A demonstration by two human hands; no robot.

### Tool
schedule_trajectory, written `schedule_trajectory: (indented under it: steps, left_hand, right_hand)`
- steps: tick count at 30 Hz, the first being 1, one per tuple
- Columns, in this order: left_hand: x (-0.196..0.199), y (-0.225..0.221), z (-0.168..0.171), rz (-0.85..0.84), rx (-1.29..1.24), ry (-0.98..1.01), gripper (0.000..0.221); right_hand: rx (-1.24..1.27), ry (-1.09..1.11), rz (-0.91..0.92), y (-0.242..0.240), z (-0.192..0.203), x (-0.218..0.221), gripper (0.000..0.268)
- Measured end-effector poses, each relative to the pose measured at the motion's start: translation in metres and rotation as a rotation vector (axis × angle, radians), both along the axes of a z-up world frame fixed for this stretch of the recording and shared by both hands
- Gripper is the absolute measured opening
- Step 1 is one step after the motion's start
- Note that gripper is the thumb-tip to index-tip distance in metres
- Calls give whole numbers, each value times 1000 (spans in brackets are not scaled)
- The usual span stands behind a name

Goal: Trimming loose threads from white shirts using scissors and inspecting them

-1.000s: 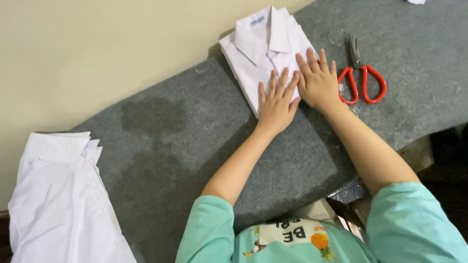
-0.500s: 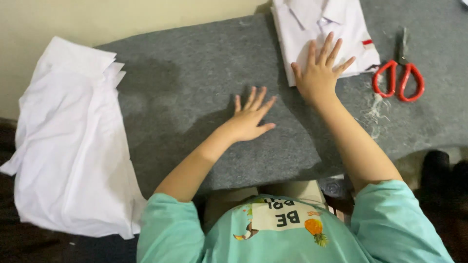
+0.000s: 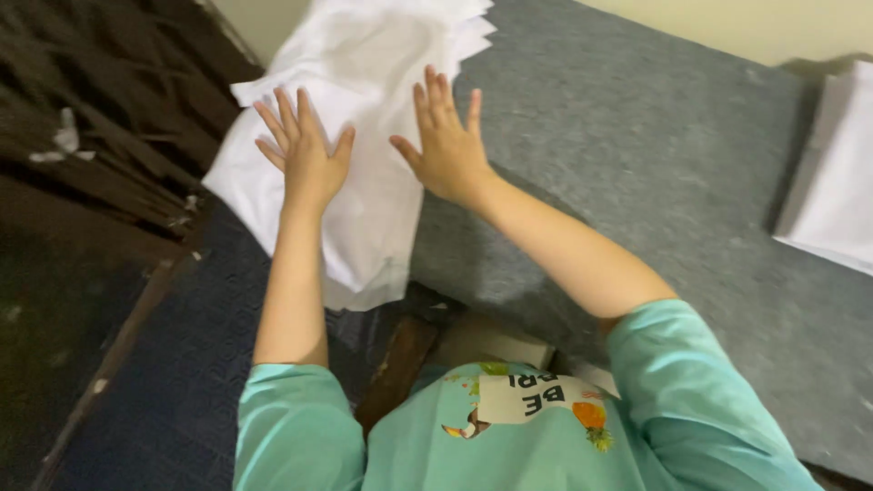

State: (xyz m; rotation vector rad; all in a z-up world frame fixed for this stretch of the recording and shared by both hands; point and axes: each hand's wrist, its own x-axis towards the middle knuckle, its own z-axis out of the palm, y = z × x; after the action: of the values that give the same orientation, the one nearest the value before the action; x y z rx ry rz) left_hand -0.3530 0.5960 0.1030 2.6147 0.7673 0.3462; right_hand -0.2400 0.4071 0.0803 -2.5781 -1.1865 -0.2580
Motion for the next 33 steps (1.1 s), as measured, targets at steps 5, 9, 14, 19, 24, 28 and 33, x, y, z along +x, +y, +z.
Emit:
schedule_trajectory:
  steps: [5,9,14,19,24,28,33]
  left_hand:
    - [-16,17,-43,129,163,-38,74]
    - [-14,9,-49,154,221,-98,44]
    - [-1,18,-90,138,322,-374,28]
    - [2,-66,-69,-47,102,-764,14]
    - [-7,-241,-27,-744,-131,-871,14]
    - [-17,-298,4,-1010,-162,-717,17]
    - [-41,-307,55,-1324,-384,-771,14]
  right_hand:
    - [-67,148,-115,76,-41,3,88]
    - [-135,384,-144,74,-24,-2,62]
    - [35,370,-92,70,-61,19,51]
    - [837,620,5,25,-82,68,42]
    - [957,932,-315,-24,-43,110,43]
    - [923,1080,-373,-151,8,42,41]
    - [847,1388,-452,-231,102,-26,48]
